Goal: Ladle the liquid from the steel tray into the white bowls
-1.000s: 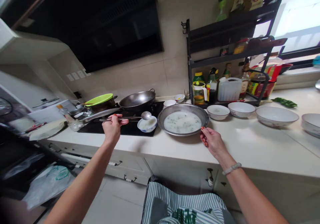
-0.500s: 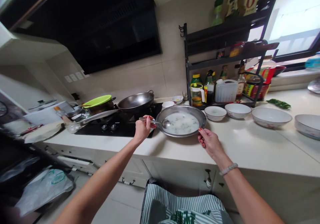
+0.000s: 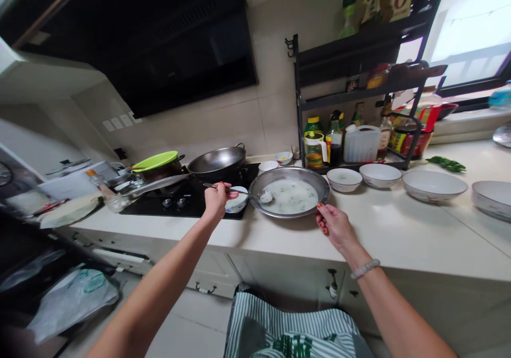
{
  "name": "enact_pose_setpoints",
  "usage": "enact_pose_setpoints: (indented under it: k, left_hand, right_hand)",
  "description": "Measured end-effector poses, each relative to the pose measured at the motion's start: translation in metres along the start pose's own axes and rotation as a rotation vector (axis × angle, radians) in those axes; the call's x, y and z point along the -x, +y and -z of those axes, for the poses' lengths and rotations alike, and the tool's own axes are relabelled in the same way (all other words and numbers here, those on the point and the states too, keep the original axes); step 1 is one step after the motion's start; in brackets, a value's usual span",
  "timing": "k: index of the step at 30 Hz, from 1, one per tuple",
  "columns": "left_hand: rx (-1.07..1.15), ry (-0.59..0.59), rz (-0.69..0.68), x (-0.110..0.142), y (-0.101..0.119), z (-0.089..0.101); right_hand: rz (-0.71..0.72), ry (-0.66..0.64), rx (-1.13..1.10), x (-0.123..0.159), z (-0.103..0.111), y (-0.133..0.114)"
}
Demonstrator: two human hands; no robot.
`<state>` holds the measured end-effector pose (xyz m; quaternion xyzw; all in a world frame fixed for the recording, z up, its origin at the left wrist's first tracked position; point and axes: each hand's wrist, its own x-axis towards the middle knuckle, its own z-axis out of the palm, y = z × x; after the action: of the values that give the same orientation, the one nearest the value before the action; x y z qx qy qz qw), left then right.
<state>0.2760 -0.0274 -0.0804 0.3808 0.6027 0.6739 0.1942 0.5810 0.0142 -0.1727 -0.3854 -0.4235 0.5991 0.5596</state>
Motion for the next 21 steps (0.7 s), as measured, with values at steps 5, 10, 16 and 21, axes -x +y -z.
enact_pose_setpoints:
  k: [5,10,16,21]
  left_hand:
    - [0.060,0.016,0.019,-0.0013,0.0022,0.0016]
    - [0.071,0.028,0.041,-0.0025,0.0021,0.0023]
    - [0.092,0.028,0.073,-0.0008,0.0053,0.0026]
    - [0.124,0.038,0.070,-0.0013,0.0087,0.0050]
  right_hand:
    - [0.011,-0.001,-0.003,0.0002,0.0005,0.0003]
    - [0.011,-0.005,0.011,0.0005,0.0002,-0.0004]
    - [-0.001,0.010,-0.009,0.0001,0.0001,0.0000]
    - [0.001,0.000,0.002,0.0004,0.0004,-0.0003]
